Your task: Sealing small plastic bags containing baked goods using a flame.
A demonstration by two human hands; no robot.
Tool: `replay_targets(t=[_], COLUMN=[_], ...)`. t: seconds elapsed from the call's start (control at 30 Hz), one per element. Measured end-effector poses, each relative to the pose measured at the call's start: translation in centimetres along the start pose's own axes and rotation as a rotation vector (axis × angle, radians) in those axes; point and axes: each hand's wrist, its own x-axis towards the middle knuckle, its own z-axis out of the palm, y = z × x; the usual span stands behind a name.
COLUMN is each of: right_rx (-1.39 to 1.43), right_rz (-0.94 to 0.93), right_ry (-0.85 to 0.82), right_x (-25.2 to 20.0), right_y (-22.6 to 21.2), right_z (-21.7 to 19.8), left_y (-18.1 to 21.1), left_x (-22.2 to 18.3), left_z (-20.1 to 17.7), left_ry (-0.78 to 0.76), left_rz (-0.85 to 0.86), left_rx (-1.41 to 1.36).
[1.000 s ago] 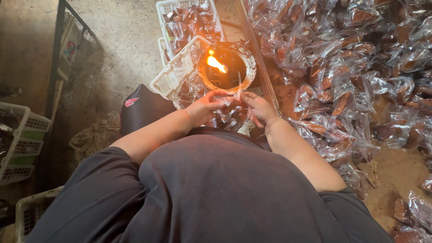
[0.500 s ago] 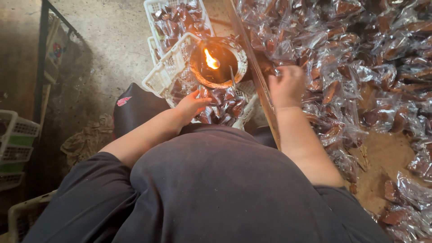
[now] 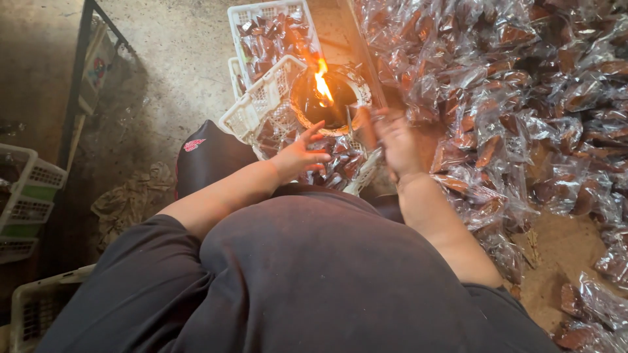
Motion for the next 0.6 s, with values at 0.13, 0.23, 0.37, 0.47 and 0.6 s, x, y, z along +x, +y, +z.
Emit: replay_targets(t=[0.13, 0.23, 0.37, 0.47, 0.6], right_rx=[0.504, 0.197, 0.328, 0.181, 0.168], right_rz=[0.339, 0.387, 0.29, 0.169, 0.099], right_ry=[-0.403, -0.379, -0.39, -0.358, -0.157], right_x=[-1.1, 0.0, 0.4, 0.2, 1.0], right_y=[1.1, 4.0, 4.8, 4.6, 4.5], right_z=[2.2, 2.3, 2.7, 2.7, 2.2], left_y=[-1.4, -2.3, 0.9, 0.2, 0.9], left_x=[0.9, 2.2, -0.3, 0.3, -0.4], left_z=[0.7, 0.0, 1.0, 0.6, 1.0], left_ry=[-0.037, -0.062, -0.02, 0.034, 0.194], left_rz=[0.048, 0.126, 0.135, 0.086, 0.066], left_rx=[-0.16, -0.209, -0.236, -0.25, -0.157])
